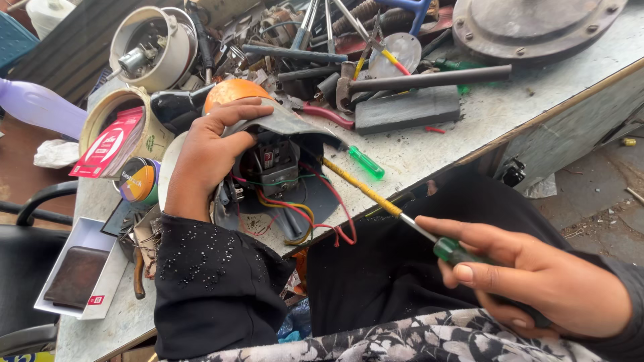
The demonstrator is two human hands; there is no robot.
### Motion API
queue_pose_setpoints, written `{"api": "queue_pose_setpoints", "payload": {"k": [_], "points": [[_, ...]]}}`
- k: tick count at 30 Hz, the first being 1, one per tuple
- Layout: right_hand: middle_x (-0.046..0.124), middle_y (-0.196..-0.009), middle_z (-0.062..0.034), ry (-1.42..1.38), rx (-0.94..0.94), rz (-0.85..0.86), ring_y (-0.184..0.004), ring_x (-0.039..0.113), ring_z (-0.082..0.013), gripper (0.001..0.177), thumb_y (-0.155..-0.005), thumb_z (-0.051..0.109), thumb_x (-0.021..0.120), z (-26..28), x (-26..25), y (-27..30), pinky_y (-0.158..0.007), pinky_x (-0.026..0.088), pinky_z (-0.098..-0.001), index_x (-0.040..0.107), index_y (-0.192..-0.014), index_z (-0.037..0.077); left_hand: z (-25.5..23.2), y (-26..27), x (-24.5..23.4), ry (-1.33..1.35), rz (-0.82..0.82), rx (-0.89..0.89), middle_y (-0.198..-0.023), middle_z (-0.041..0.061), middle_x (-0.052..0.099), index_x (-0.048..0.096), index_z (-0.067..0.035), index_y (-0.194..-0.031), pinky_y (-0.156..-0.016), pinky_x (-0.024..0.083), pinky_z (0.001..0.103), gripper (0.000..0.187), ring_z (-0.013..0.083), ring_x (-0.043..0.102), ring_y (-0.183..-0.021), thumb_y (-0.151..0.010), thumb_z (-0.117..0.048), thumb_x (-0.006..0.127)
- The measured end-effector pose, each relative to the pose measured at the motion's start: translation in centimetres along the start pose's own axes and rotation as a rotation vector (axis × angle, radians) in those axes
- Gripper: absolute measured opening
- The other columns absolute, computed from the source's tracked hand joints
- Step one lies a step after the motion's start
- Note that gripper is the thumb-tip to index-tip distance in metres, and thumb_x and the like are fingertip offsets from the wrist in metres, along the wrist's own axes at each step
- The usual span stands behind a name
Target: The person uses a green screwdriver to manipulate wires and components inside an orange and black electrical device. They hold the device steady with one hand while using the tool to adjust internal parts.
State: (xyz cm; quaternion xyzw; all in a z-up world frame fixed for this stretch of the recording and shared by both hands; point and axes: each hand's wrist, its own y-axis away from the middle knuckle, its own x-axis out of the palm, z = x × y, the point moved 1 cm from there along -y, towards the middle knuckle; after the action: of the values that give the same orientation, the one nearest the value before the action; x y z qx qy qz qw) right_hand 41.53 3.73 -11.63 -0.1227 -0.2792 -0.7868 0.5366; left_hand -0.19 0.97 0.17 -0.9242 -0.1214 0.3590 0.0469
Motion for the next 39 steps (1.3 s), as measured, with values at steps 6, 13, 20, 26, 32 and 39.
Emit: {"api": "queue_pose_setpoints", "payload": {"k": [6, 13, 20, 26, 32, 39], "points": [[0.036, -0.047, -0.0044, 0.404, 0.472, -0.303, -0.037, 0.035, -0.0136, 0.066, -0.099, 0.028, 0.062, 4.8, 2.6, 0.0, -0.038, 0.034, -0.0315, 0.040, -0.158, 0.049, 0.0, 1.0, -0.2, 0.134, -0.011, -0.039, -0.138, 0.005, 0.068, 0.075, -0.005, -0.119, -0.112, 0.043, 0.027, 0.049, 0.0161, 0.060, -0.132, -0.077, 0.008, 0.055], [0.058, -0.072, -0.0015, 0.952, 0.348, -0.252, -0.058, 0.049, -0.0118, 0.073, -0.097, 0.031, 0.065, 5.1, 3.2, -0.5, -0.058, 0.051, -0.0308, 0.030, -0.158, 0.048, 0.1, 1.1, -0.2, 0.063, -0.009, -0.019, -0.137, 0.004, 0.069, 0.075, -0.005, -0.119, -0.112, 0.042, 0.027, 0.050, 0.0154, 0.061, -0.132, -0.075, 0.009, 0.055], [0.061, -0.102, -0.0068, 1.472, 0.020, -0.271, -0.079, 0.070, -0.0266, 0.083, -0.092, 0.023, 0.060, 5.5, 4.5, -0.6, -0.074, 0.056, -0.0391, 0.028, -0.168, 0.034, 0.0, 0.4, 0.0, 0.048, -0.016, -0.044, -0.131, 0.004, 0.072, 0.076, -0.005, -0.117, -0.108, 0.044, 0.026, 0.050, 0.0148, 0.063, -0.126, -0.074, 0.008, 0.055], [0.060, -0.107, -0.0069, 1.558, 0.049, -0.336, -0.089, 0.070, -0.0305, 0.079, -0.090, 0.023, 0.061, 5.8, 3.8, -0.5, -0.079, 0.057, -0.0429, 0.032, -0.163, 0.031, 0.0, -1.1, 0.0, 0.017, -0.001, -0.026, -0.122, 0.004, 0.076, 0.076, -0.006, -0.119, -0.102, 0.048, 0.022, 0.050, 0.0123, 0.067, -0.115, -0.076, 0.007, 0.054], [0.068, -0.105, -0.0103, 1.029, -0.739, -0.229, -0.089, 0.070, -0.0261, 0.056, -0.094, 0.019, 0.069, 2.1, -0.5, -0.6, -0.075, 0.056, -0.0438, 0.051, -0.145, 0.006, 0.5, -1.0, -0.1, 0.031, -0.018, -0.066, -0.118, 0.002, 0.076, 0.077, -0.008, -0.119, -0.096, 0.050, 0.021, 0.050, 0.0100, 0.067, -0.109, -0.076, 0.006, 0.056], [0.064, -0.091, -0.0056, 0.154, -0.145, -0.201, -0.045, 0.047, -0.0076, 0.065, -0.090, 0.025, 0.061, -0.9, -0.6, -5.1, -0.031, 0.036, -0.0233, 0.044, -0.153, 0.019, 1.2, -1.1, -0.2, 0.005, -0.012, -0.027, -0.118, 0.002, 0.076, 0.076, -0.009, -0.121, -0.097, 0.048, 0.020, 0.051, 0.0081, 0.066, -0.109, -0.077, 0.007, 0.056]]}}
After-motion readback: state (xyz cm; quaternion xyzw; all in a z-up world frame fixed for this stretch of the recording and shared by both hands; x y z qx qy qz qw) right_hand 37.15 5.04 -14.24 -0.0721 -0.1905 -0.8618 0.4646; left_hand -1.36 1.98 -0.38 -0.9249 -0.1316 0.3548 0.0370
